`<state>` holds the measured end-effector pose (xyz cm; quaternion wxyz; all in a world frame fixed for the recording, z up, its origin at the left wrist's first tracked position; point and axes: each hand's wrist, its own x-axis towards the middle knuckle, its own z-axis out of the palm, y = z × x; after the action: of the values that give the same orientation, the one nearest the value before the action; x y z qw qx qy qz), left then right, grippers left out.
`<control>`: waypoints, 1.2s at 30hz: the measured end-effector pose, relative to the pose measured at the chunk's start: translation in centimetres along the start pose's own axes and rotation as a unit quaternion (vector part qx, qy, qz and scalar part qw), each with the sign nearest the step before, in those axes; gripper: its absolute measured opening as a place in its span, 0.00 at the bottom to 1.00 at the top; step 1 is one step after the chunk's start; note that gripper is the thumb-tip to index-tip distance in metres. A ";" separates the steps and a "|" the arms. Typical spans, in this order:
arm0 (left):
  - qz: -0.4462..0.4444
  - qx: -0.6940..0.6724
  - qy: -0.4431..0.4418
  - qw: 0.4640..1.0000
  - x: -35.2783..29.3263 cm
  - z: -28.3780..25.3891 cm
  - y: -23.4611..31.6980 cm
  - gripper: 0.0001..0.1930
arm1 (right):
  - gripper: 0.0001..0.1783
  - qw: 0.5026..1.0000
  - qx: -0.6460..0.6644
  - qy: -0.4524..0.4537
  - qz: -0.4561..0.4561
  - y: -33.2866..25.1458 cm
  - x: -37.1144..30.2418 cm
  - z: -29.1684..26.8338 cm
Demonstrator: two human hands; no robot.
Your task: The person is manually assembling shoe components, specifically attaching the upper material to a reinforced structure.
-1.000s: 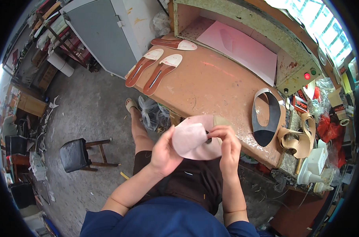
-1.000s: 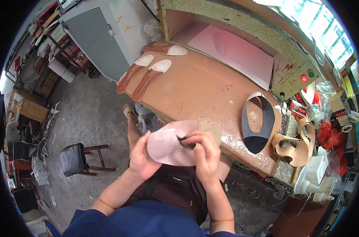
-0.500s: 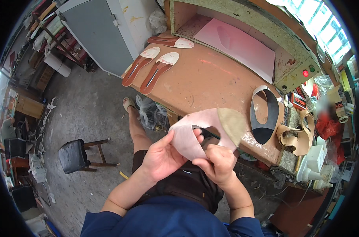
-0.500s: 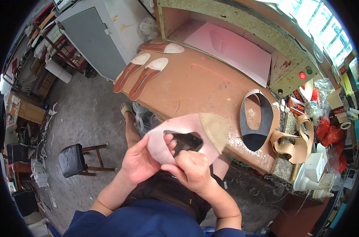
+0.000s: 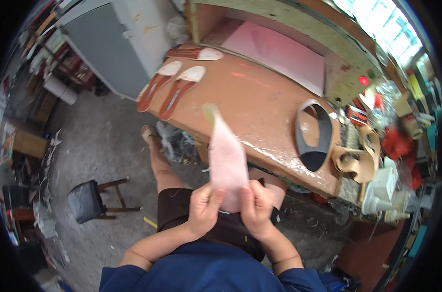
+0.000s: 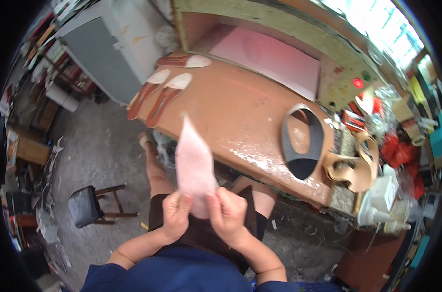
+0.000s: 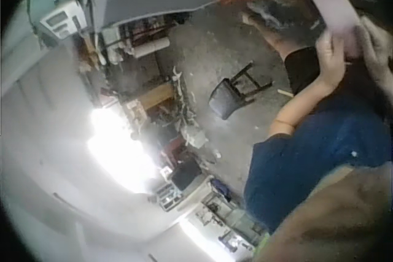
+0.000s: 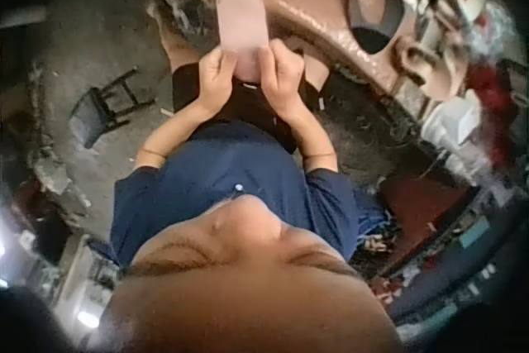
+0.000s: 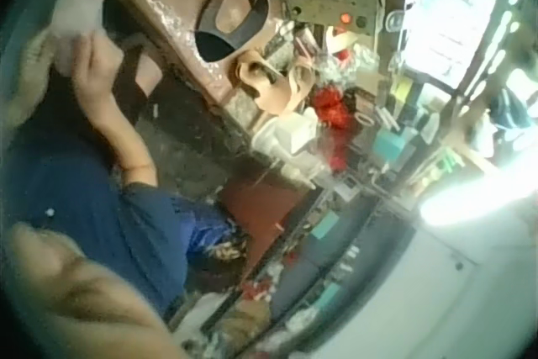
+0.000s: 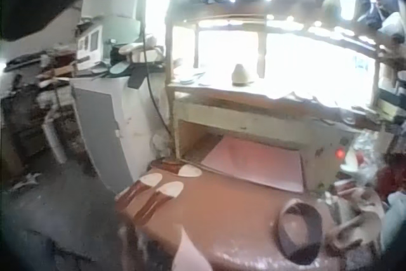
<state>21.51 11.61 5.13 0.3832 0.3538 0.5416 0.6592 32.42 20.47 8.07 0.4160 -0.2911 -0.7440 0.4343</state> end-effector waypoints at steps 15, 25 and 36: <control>-0.063 -0.126 -0.009 0.990 4.5 0.3 0.3 0.04 | 0.19 0.989 -0.027 -0.017 -0.147 3.1 -2.1 -1.2; -0.071 0.126 0.099 0.984 9.5 -4.9 0.6 0.32 | 0.17 0.970 -0.083 -0.024 -0.226 3.0 -2.2 -2.4; -0.138 -0.179 0.006 0.974 11.4 1.2 1.8 0.07 | 0.14 0.963 -0.191 -0.035 -0.185 2.7 -1.7 -4.6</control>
<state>17.20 22.04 7.73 0.5241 0.1971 0.4608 0.6886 37.45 22.26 6.32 0.3995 -0.2077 -0.8680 0.2093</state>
